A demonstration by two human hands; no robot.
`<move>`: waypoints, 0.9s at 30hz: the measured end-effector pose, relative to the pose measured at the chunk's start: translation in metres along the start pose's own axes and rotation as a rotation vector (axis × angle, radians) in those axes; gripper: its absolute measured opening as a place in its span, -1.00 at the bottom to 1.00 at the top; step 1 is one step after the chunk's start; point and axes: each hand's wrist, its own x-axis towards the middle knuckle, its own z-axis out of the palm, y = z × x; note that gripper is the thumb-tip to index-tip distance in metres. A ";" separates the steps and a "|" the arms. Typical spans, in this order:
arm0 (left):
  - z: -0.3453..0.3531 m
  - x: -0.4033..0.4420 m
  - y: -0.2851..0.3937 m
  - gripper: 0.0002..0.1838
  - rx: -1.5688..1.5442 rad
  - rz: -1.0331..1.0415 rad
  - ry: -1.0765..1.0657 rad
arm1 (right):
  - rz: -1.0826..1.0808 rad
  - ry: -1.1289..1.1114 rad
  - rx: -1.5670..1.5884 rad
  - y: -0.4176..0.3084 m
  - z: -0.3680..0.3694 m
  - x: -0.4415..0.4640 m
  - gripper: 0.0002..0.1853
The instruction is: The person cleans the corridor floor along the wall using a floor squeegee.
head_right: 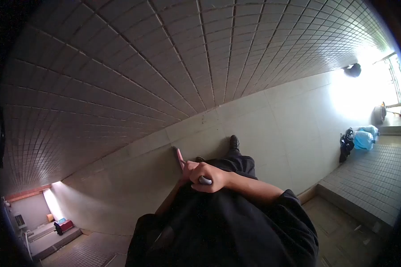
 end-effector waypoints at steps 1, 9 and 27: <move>-0.001 0.001 0.003 -0.62 -0.017 -0.042 0.012 | -0.010 -0.025 0.005 -0.002 -0.001 0.003 -0.72; 0.009 0.020 -0.014 -0.62 0.181 0.302 0.205 | -0.168 -0.058 -0.107 -0.019 -0.012 0.018 -0.69; 0.045 0.196 0.053 -0.59 0.235 0.284 0.130 | 0.013 0.210 -0.114 -0.054 -0.149 -0.024 -0.70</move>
